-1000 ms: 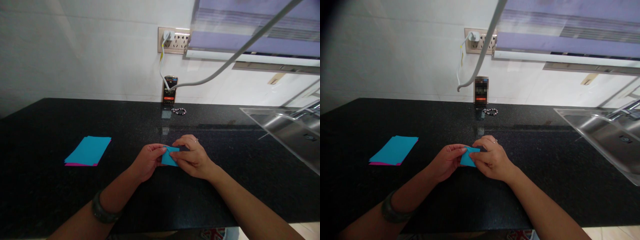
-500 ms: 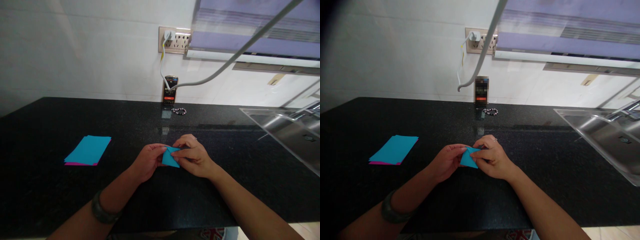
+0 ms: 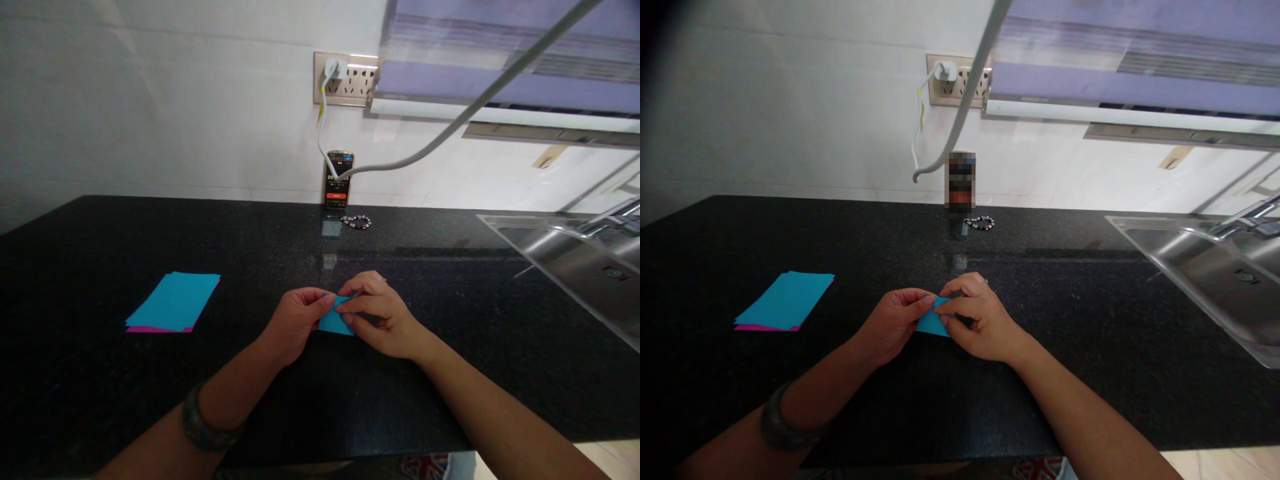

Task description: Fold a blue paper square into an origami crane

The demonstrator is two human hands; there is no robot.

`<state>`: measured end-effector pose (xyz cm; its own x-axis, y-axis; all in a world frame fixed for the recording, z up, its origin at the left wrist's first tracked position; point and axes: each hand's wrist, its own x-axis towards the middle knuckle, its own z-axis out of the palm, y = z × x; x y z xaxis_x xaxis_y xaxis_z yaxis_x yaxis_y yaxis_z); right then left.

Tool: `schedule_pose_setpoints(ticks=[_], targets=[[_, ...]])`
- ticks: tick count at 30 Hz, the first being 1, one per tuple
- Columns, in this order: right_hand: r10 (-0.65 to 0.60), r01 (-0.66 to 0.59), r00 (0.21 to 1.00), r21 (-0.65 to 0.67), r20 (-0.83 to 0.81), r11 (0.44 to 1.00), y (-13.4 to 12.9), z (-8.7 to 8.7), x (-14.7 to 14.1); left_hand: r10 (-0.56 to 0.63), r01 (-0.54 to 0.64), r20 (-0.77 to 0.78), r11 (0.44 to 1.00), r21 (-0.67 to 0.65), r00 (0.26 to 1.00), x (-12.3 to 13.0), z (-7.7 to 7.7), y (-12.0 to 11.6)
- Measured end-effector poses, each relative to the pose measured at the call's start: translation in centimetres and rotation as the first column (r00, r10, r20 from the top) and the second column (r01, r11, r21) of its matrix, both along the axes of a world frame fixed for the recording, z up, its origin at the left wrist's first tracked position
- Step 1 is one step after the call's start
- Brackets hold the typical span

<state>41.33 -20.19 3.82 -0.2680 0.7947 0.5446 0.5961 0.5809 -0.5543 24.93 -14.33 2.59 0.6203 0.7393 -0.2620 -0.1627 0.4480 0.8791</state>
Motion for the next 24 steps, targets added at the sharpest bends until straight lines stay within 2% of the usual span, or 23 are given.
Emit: schedule_pose_setpoints(ticks=[2, 4, 6, 8, 10, 13, 20, 24], targets=[[-0.102, 0.080, 0.982, -0.138, -0.159, 0.987, -0.1, -0.2, -0.5, 0.040, -0.039, -0.021, 0.998, 0.041, 0.999, -0.1, -0.2, 0.1], [-0.256, 0.143, 0.916, -0.346, -0.309, 0.927, 0.0, -0.5, -0.9, 0.070, -0.065, -0.050, 0.994, 0.093, 0.996, -0.1, -0.2, 0.3], [-0.340, 0.105, 0.866, -0.531, -0.366, 0.841, 0.1, -0.9, -1.3, 0.082, -0.069, -0.085, 0.988, 0.140, 0.993, -0.2, -0.3, 0.3], [-0.351, 0.048, 0.863, -0.633, -0.364, 0.773, 0.3, -1.2, -1.5, 0.090, -0.070, -0.115, 0.983, 0.171, 0.989, -0.2, -0.4, 0.4], [-0.345, 0.021, 0.871, -0.677, -0.348, 0.736, 0.4, -1.4, -1.6, 0.093, -0.067, -0.129, 0.980, 0.187, 0.987, -0.2, -0.4, 0.4], [-0.353, 0.003, 0.865, -0.700, -0.356, 0.714, 0.4, -1.5, -1.5, 0.075, -0.052, -0.125, 0.982, 0.180, 0.989, -0.2, -0.5, 0.4], [-0.346, -0.071, 0.838, -0.712, -0.423, 0.699, 0.3, -1.3, -1.4, 0.089, -0.084, -0.070, 0.993, 0.078, 0.994, -0.1, -0.2, 0.2], [-0.345, -0.074, 0.834, -0.708, -0.429, 0.702, 0.3, -1.4, -1.3, 0.082, -0.078, -0.055, 0.995, 0.066, 0.995, -0.1, 0.1, 0.0]])
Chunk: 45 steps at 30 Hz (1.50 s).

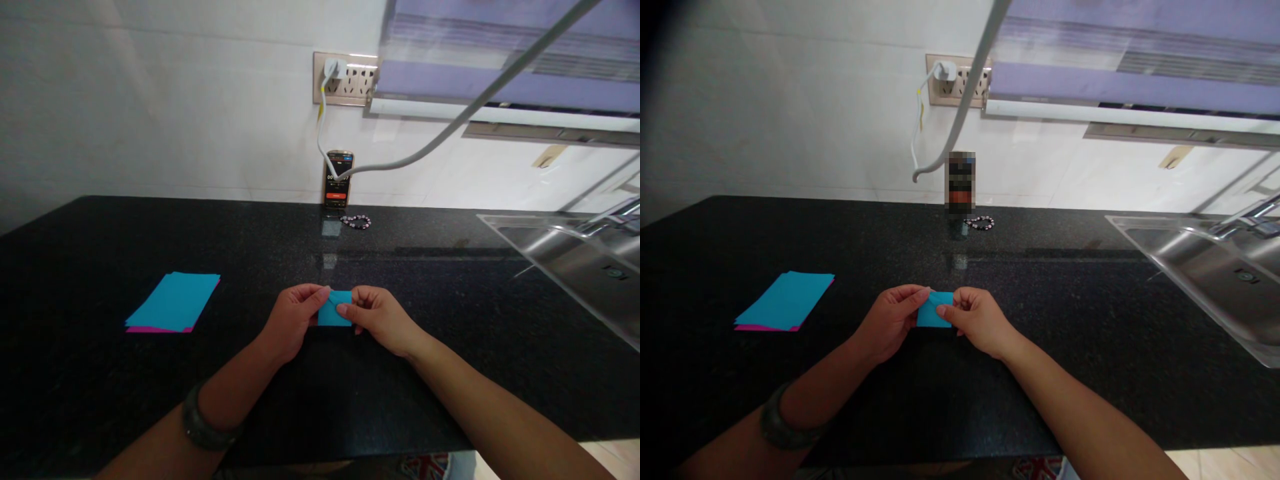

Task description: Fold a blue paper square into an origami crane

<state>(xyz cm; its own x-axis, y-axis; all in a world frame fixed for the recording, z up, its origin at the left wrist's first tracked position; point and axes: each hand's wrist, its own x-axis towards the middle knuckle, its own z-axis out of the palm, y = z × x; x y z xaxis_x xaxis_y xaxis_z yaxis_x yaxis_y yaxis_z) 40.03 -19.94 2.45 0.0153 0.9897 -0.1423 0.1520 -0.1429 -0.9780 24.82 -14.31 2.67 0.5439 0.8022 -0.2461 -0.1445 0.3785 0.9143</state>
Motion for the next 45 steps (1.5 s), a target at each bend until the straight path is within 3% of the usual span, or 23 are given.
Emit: schedule_pose_setpoints(ticks=[15, 22, 34, 41, 45], targets=[[-0.005, -0.006, 0.987, 0.072, 0.160, 0.997, -0.02, -0.04, -0.26, -0.019, 0.017, -0.060, 1.000, -0.024, 0.998, 0.19, -0.43, 0.10], [0.004, -0.009, 0.996, 0.048, 0.090, 0.999, -0.04, 0.09, -0.26, 0.034, -0.034, -0.099, 0.999, 0.001, 0.995, 0.23, -0.25, 0.00], [-0.016, 0.016, 1.000, 0.006, -0.023, 1.000, 0.06, 0.27, 0.00, -0.025, 0.027, 0.018, 0.996, -0.088, 1.000, 0.18, -0.13, 0.24], [-0.038, 0.037, 0.999, 0.028, 0.029, 0.999, 0.05, 0.03, -0.02, -0.012, 0.018, -0.089, 0.998, 0.065, 0.996, 0.09, -0.19, 0.29], [-0.025, 0.017, 0.994, 0.075, 0.105, 0.997, 0.08, -0.15, -0.02, 0.021, -0.012, -0.110, 0.996, 0.086, 0.994, 0.09, -0.10, 0.22]])
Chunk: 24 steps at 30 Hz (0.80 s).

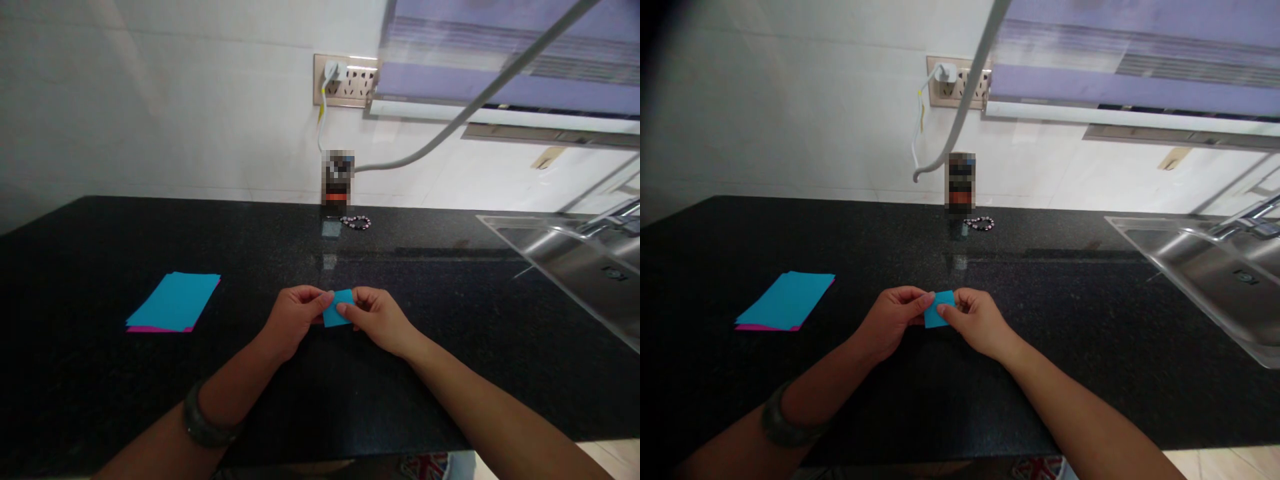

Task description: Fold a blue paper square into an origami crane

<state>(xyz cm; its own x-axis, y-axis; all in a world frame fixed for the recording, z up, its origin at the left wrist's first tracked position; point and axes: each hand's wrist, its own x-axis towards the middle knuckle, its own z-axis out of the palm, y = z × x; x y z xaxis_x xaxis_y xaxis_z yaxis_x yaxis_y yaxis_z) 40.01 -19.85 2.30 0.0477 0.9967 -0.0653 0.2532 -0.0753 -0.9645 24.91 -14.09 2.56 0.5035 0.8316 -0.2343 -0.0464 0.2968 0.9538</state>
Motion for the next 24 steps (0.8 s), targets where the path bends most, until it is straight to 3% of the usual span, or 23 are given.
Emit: schedule_pose_setpoints(ticks=[7, 13, 19, 24], targets=[[-0.103, 0.106, 0.988, 0.025, -0.116, 0.994, 0.12, -0.09, 0.10, -0.027, 0.028, -0.062, 1.000, 0.010, 0.998, -0.05, 0.06, -0.04], [-0.046, 0.048, 0.999, 0.077, -0.026, 0.996, -0.14, 0.32, 0.37, -0.118, 0.120, -0.108, 0.993, 0.012, 0.987, 0.20, 0.37, -0.34], [-0.027, 0.023, 0.998, 0.075, 0.058, 0.997, -0.17, 0.29, 0.04, -0.125, 0.132, -0.076, 0.986, 0.100, 0.989, 0.07, 0.10, -0.31], [-0.012, 0.015, 0.999, 0.081, -0.038, 0.997, -0.27, 0.22, -0.31, -0.141, 0.151, -0.072, 0.974, 0.167, 0.987, 0.00, -0.02, -0.50]])
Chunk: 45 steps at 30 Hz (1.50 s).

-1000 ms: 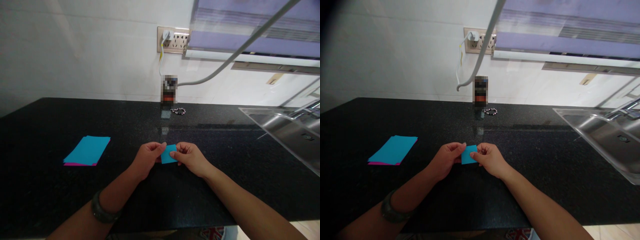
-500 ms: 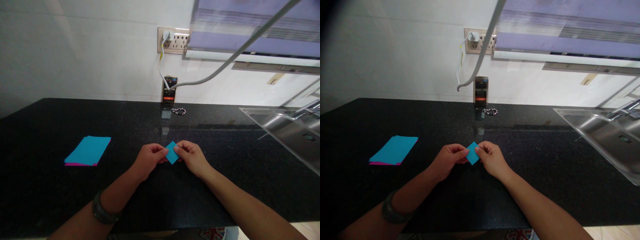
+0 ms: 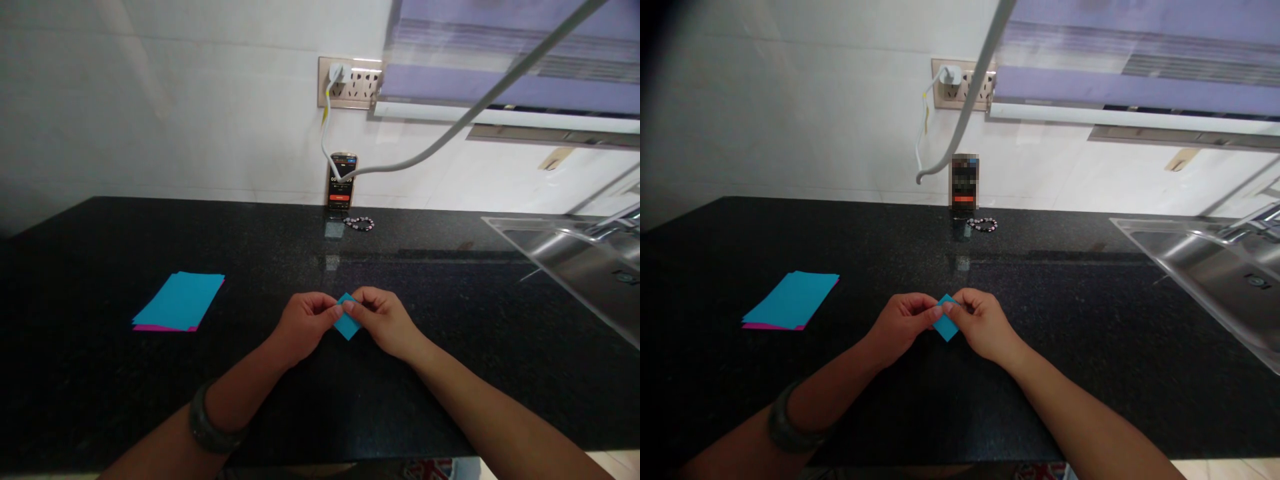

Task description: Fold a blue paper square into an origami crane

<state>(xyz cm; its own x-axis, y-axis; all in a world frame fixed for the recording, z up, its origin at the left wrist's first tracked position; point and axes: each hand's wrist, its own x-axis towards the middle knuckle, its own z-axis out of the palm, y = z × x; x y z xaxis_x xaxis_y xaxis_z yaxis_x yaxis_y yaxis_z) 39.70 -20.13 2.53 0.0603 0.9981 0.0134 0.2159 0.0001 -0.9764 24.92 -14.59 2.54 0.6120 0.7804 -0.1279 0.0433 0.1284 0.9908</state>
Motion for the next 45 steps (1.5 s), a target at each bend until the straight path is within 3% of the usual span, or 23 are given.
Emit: schedule_pose_setpoints(ticks=[4, 8, 14, 17, 19, 23, 26, 29, 40, 45], targets=[[0.014, -0.017, 0.996, -0.027, -0.084, 0.999, 0.1, 0.2, 0.1, 0.026, -0.026, -0.007, 1.000, 0.002, 1.000, 0.1, 0.2, -0.1], [-0.050, 0.047, 0.997, -0.053, -0.058, 0.997, 0.4, 0.3, 0.5, 0.073, -0.074, -0.020, 0.997, -0.038, 0.997, 0.1, 0.5, 0.0], [-0.119, 0.116, 0.990, 0.053, 0.071, 0.992, 0.3, 0.1, 0.6, -0.038, 0.027, -0.081, 0.990, -0.141, 0.996, 0.1, 0.6, 0.0], [-0.127, 0.114, 0.987, 0.122, 0.096, 0.986, 0.1, 0.1, 0.8, 0.015, -0.025, -0.068, 0.988, -0.151, 0.998, 0.1, 0.5, 0.2], [-0.115, 0.082, 0.982, 0.206, 0.152, 0.975, 0.0, 0.3, 1.0, 0.079, -0.085, -0.044, 0.984, -0.159, 0.996, 0.0, 0.4, 0.4], [-0.062, -0.110, 0.904, 0.369, 0.423, 0.923, -0.3, 0.8, 1.4, 0.161, -0.162, -0.017, 0.974, -0.156, 0.987, -0.1, 0.2, 0.8], [-0.080, -0.201, 0.810, 0.403, 0.581, 0.893, -0.3, 0.9, 1.5, 0.169, -0.171, -0.022, 0.974, -0.147, 0.985, -0.1, 0.2, 0.8], [-0.113, -0.217, 0.752, 0.405, 0.650, 0.888, -0.3, 0.9, 1.5, 0.164, -0.167, -0.031, 0.975, -0.150, 0.986, -0.2, 0.2, 0.8], [-0.234, -0.204, 0.691, 0.495, 0.684, 0.844, -0.4, 0.6, 1.4, 0.114, -0.113, -0.002, 0.982, -0.153, 0.993, 0.0, 0.4, 0.5], [-0.290, -0.093, 0.745, 0.524, 0.601, 0.847, -0.1, 0.2, 1.0, 0.077, -0.074, 0.014, 0.983, -0.166, 0.997, 0.0, 0.6, 0.3]])
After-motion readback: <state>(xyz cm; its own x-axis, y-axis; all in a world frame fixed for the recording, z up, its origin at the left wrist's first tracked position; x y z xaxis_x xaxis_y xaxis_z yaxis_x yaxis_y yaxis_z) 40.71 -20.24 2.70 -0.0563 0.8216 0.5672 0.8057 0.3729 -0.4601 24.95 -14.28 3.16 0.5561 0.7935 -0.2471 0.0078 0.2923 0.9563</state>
